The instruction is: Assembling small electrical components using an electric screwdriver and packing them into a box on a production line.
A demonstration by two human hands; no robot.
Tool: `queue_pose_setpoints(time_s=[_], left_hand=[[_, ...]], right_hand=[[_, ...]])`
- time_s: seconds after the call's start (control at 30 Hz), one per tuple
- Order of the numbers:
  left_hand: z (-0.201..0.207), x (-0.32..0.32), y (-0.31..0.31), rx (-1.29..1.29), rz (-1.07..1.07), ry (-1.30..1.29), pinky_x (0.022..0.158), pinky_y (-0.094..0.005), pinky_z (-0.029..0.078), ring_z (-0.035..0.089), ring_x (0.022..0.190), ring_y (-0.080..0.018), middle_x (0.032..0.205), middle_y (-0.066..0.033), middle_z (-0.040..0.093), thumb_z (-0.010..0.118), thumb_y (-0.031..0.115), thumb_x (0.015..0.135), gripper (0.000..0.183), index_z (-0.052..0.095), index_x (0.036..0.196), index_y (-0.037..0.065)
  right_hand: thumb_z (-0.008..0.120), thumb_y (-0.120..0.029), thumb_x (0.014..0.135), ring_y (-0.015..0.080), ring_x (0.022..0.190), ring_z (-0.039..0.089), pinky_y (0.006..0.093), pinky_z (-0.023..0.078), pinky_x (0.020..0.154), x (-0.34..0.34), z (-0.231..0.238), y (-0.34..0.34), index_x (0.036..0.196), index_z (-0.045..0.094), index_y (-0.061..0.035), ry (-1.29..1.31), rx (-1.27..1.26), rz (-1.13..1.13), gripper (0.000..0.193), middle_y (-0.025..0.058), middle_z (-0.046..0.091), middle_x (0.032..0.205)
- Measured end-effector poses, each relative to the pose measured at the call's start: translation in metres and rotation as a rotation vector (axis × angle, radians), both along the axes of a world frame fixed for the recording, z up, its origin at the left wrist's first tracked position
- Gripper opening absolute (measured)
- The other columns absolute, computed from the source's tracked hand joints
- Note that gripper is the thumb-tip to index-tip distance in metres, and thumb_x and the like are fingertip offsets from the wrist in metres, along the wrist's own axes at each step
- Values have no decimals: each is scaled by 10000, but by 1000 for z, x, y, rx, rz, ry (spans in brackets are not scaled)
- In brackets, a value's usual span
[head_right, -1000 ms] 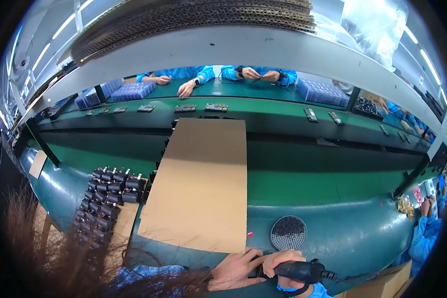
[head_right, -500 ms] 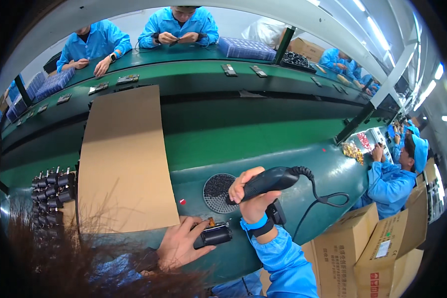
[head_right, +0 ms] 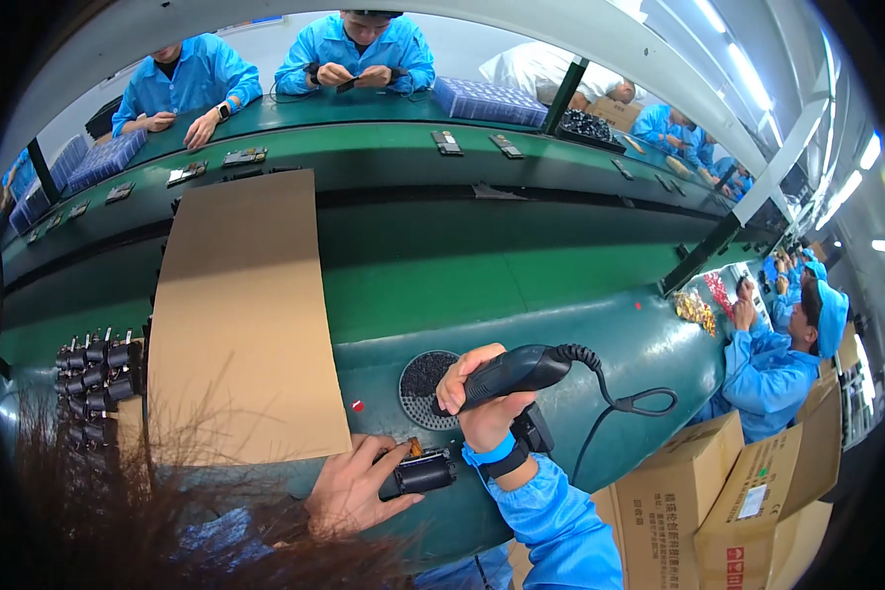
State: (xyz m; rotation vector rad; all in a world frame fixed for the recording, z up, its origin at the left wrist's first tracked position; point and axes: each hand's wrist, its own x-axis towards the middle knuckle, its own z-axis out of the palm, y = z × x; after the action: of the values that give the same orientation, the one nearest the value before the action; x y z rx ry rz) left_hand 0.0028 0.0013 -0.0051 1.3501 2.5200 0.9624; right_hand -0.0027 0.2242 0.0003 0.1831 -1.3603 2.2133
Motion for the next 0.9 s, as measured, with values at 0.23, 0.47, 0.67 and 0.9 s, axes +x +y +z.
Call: queue_pose_setpoints(time_s=[0.23,0.47,0.67,0.9], left_hand=[[2,1,2,2,20,-1,978,-413,479,565,1110,-282,1156,-71,576,843,417,742,676,651,1287,66],[1,3,4,-3,24,7,984,-421,468,559,1111,-282,1179,-67,573,826,431,758,657,651,1289,86],[-4,-2,1,53,-6,33,973,-437,458,556,1100,-277,1185,-64,566,809,441,785,649,638,1292,73],[-7,-3,1,37,8,41,913,-415,484,559,1116,-277,1198,-68,566,801,436,787,670,615,1324,82]], right_hand=[[346,-956,762,144,480,476,310,416,448,-3,5,-3,966,474,-110,15,101,-28,880,29,466,598],[350,-944,773,145,484,486,312,425,448,-4,1,1,947,464,-96,35,142,15,873,35,489,602],[359,-948,777,146,463,477,312,421,419,12,29,3,947,478,-84,161,-39,-23,888,33,480,592],[401,-922,809,160,453,471,324,433,413,28,41,-9,954,478,-68,277,-22,142,870,43,483,598]])
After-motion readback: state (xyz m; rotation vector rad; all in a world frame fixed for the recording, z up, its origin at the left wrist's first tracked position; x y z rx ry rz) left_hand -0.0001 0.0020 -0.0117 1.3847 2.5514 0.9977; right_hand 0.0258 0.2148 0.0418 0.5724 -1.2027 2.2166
